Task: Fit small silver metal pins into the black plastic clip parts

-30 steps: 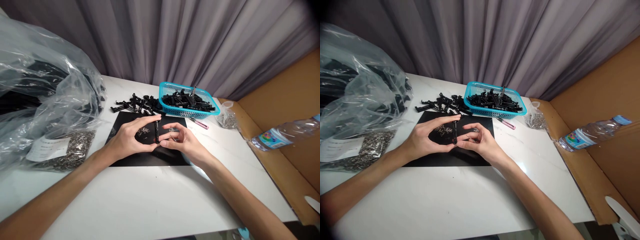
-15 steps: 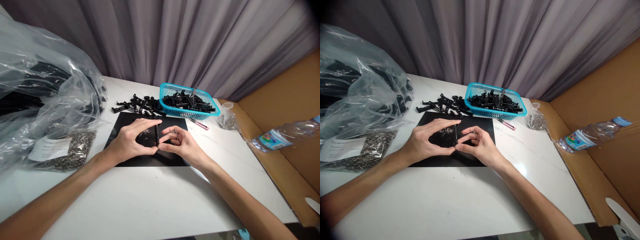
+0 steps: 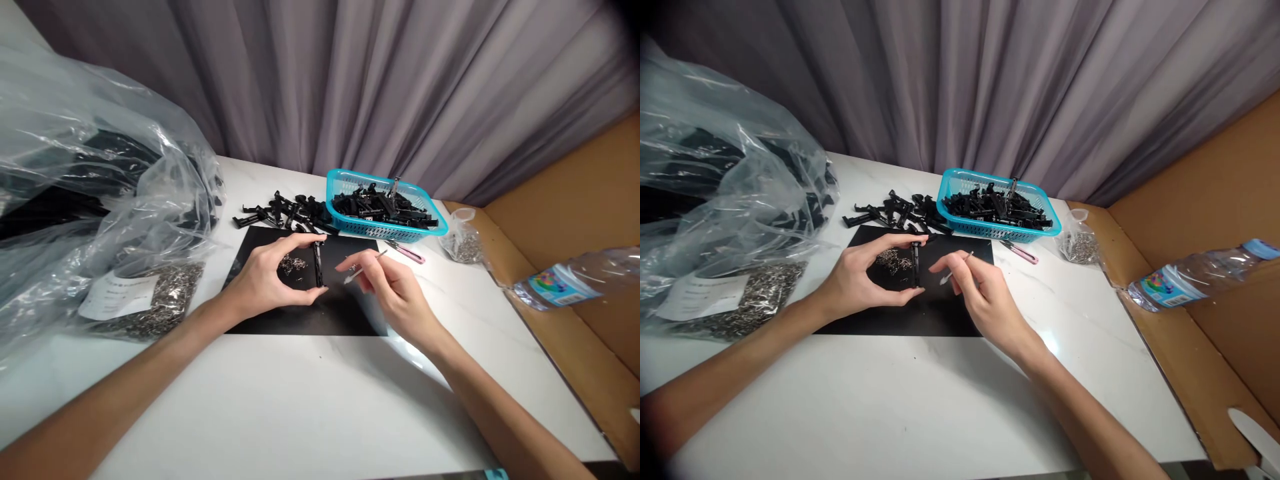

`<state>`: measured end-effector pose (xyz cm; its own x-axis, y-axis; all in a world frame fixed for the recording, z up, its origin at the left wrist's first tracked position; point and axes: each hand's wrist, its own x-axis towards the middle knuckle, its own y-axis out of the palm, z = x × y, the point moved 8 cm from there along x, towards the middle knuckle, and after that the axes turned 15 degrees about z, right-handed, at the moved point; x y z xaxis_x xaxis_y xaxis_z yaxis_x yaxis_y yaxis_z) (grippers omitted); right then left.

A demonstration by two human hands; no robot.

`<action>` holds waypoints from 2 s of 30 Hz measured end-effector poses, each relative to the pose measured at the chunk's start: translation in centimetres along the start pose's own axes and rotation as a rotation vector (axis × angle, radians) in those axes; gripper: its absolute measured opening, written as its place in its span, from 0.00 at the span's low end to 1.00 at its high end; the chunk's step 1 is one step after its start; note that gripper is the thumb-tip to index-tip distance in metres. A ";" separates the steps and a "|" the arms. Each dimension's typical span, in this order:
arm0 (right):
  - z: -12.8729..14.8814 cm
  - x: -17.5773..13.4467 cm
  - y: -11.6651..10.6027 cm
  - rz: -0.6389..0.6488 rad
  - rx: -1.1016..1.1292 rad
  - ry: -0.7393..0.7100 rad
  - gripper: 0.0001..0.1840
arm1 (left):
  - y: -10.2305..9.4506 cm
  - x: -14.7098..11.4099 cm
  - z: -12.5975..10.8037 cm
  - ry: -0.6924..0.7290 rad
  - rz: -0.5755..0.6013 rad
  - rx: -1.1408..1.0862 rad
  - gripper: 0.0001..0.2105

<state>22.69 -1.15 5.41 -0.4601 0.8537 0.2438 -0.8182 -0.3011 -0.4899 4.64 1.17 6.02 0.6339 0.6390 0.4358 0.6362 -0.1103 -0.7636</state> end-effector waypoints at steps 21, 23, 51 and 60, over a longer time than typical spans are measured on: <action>-0.5 0.2 2.1 0.036 0.409 -0.054 0.15 | -0.7 -0.5 0.1 -0.011 -0.115 0.050 0.30; -0.2 0.2 2.0 0.034 0.416 -0.057 0.15 | -1.0 -0.7 -0.2 0.002 -0.167 0.077 0.30; -2.7 0.6 -4.9 -0.109 -0.420 0.026 0.21 | -0.2 -0.6 1.0 -0.120 -0.059 0.138 0.31; -6.3 0.7 -1.9 0.295 -0.779 0.050 0.22 | -0.6 -0.6 2.3 -0.268 -0.072 0.233 0.29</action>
<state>26.07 2.71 1.18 -0.5872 0.8093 -0.0138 -0.1850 -0.1507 -0.9711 2.88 2.63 5.07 0.4333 0.8192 0.3757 0.5383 0.0991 -0.8369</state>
